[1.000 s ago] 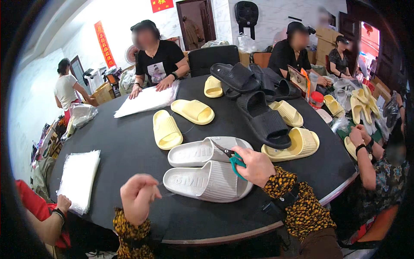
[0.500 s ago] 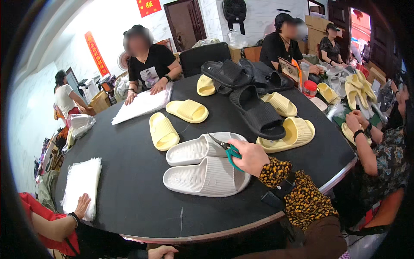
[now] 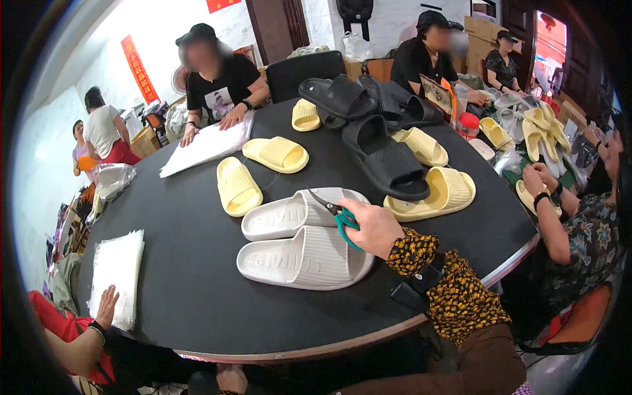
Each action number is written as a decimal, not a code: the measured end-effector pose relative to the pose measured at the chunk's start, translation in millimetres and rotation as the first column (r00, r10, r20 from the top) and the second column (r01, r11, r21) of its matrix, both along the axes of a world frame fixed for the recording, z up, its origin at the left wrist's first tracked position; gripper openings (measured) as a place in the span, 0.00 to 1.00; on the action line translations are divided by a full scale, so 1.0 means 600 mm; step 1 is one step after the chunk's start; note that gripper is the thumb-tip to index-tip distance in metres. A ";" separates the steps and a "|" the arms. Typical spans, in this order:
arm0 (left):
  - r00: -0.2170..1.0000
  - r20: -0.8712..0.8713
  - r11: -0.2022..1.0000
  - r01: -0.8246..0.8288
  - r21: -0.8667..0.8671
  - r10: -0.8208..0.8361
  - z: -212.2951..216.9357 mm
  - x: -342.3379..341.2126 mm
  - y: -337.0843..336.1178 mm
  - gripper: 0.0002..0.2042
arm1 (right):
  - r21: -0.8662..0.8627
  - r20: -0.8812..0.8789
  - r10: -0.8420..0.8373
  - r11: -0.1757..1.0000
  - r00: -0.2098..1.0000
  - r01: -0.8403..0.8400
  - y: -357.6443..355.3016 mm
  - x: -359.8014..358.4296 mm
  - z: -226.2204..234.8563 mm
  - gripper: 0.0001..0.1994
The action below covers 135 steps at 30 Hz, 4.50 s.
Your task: Trimming loose threads and excess material from foam sandals using scissors.
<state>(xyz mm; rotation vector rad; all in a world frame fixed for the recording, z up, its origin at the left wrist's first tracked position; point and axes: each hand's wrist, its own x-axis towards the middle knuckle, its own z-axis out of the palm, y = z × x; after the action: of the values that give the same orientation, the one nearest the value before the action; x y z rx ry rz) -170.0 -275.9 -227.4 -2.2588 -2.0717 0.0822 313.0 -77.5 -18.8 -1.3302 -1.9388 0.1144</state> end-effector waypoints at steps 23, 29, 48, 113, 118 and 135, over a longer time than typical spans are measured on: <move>0.991 0.057 0.799 0.135 -0.586 -0.125 -0.025 0.056 0.051 0.24 | -0.093 -0.009 0.003 0.996 1.000 -0.004 -0.001 -0.013 0.010 0.18; 0.990 0.137 0.694 0.121 -0.709 -0.032 0.048 0.098 0.029 0.29 | -0.050 -0.044 0.056 0.997 0.997 -0.058 0.005 -0.015 0.002 0.17; 0.346 0.684 0.615 0.765 0.191 -0.642 0.432 0.335 0.190 0.14 | -0.072 -0.048 0.019 0.997 0.999 -0.022 0.001 -0.011 0.001 0.19; 0.034 0.990 0.990 0.043 0.137 -0.139 0.276 0.493 0.434 0.17 | 0.007 -0.284 0.090 0.996 0.954 -0.092 0.008 -0.050 -0.018 0.10; 0.029 0.996 0.993 0.090 0.080 -0.083 0.298 0.495 0.428 0.17 | -0.188 -0.362 0.133 0.959 0.923 -0.213 0.013 -0.008 -0.024 0.20; -0.026 0.995 0.984 0.153 -0.095 0.101 0.307 0.501 0.431 0.21 | -0.057 -0.249 0.022 0.998 0.968 -0.037 -0.002 -0.033 -0.014 0.13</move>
<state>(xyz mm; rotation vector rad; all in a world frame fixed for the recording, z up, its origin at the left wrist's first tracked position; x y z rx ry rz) 130.6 -17.4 -43.5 -2.7084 -2.3763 -2.2352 293.3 -78.5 -27.5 -1.2616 -1.7549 0.3414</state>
